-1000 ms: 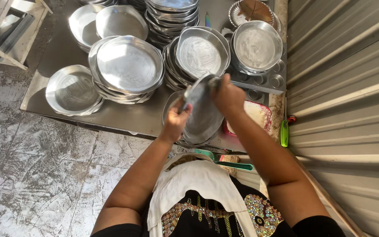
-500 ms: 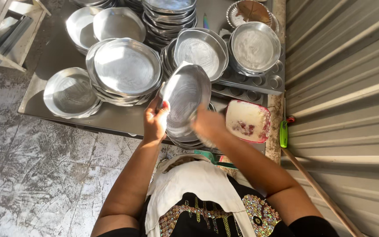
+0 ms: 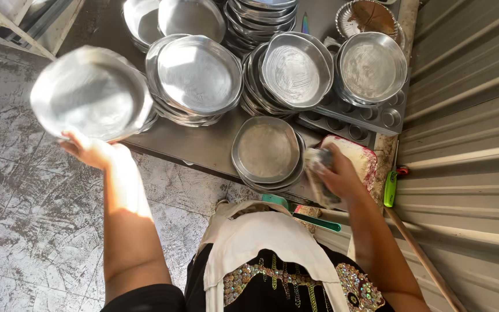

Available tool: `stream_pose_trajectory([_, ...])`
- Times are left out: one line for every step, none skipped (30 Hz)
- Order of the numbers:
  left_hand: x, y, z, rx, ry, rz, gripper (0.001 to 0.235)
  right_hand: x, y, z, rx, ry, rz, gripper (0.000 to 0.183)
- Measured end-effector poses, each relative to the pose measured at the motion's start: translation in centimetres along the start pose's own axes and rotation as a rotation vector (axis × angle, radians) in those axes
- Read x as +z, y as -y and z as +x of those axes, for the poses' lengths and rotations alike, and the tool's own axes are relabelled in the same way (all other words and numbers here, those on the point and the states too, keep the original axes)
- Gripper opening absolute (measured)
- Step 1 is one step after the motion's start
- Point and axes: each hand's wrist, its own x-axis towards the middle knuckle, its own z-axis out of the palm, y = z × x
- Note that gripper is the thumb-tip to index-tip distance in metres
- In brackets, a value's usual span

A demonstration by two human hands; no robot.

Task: The person repeatedly picks up round metal baking pans from a stack, applies a white substance to the interior surface using a cloth, and places the treated pans onto a separate stack. The process is performed one pan at a time in a continuous loop.

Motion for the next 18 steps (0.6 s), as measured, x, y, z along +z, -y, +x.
stream_pose_trajectory([-1.3,1.6,2.1,0.015,-0.063,0.055,0.065,-0.6,-2.2,-0.9,0.018,-0.038,-0.012,0.037])
stream_pose_trajectory([-2.6,3.5,3.8,0.031,-0.126,0.11,0.063,-1.1,-4.4,-1.6,0.149,-0.071,-0.044,0.038])
stream_pose_trajectory([-4.0,5.6,5.1,-0.014,-0.166,0.153,0.06,-1.7,-6.6,-2.2,0.277,-0.098,-0.079,0.039])
stream_pose_trajectory([-5.0,7.5,6.4,-0.059,-0.206,0.195,0.057,-2.1,-8.7,-3.2,0.283,-0.112,-0.074,0.038])
stream_pose_trajectory([-5.2,8.6,7.1,-0.103,-0.242,0.234,0.054,-2.2,-10.8,-4.0,0.286,-0.128,-0.067,0.037])
stream_pose_trajectory([-5.3,9.7,7.3,-0.097,-0.289,0.256,0.05,-2.1,-12.8,-4.4,0.29,-0.145,-0.059,0.036])
stream_pose_trajectory([-5.2,10.8,7.5,-0.094,-0.328,0.281,0.046,-1.9,-14.6,-4.9,0.253,-0.164,-0.009,0.035])
stream_pose_trajectory([-5.2,11.6,7.7,-0.092,-0.368,0.305,0.043,-1.6,-16.2,-5.3,0.217,-0.183,0.042,0.035])
stream_pose_trajectory([-5.1,12.2,7.8,-0.174,-0.353,0.364,0.041,-1.4,-17.4,-5.9,0.186,-0.206,0.092,0.034])
stream_pose_trajectory([-5.0,12.6,7.9,-0.255,-0.337,0.423,0.039,-1.1,-18.2,-6.4,0.173,-0.214,0.109,0.037])
stream_pose_trajectory([-4.6,12.9,8.1,-0.336,-0.32,0.481,0.037,-0.6,-18.7,-6.5,0.157,-0.223,0.126,0.04])
stream_pose_trajectory([-4.3,13.2,8.1,-0.416,-0.302,0.539,0.036,-0.2,-18.9,-6.6,0.142,-0.233,0.143,0.043])
stream_pose_trajectory([-3.8,13.4,8.1,-0.495,-0.282,0.598,0.034,0.0,-19.0,-6.5,0.196,-0.231,0.104,0.045])
stream_pose_trajectory([-3.3,13.6,7.9,-0.573,-0.261,0.657,0.032,0.2,-19.2,-6.4,0.25,-0.228,0.066,0.046])
stream_pose_trajectory([-3.1,13.8,7.5,-0.574,-0.227,0.585,0.032,0.1,-19.4,-6.3,0.304,-0.225,0.027,0.048])
stream_pose_trajectory([-3.2,13.9,7.0,-0.576,-0.193,0.514,0.032,0.1,-19.6,-6.2,0.291,-0.259,0.042,0.048])
stream_pose_trajectory([-3.5,14.0,6.3,-0.58,-0.163,0.44,0.031,0.0,-19.7,-5.9,0.275,-0.291,0.054,0.047])
stream_pose_trajectory([-3.7,14.0,5.5,-0.584,-0.158,0.399,0.03,-0.3,-19.9,-5.8,0.26,-0.323,0.066,0.047])
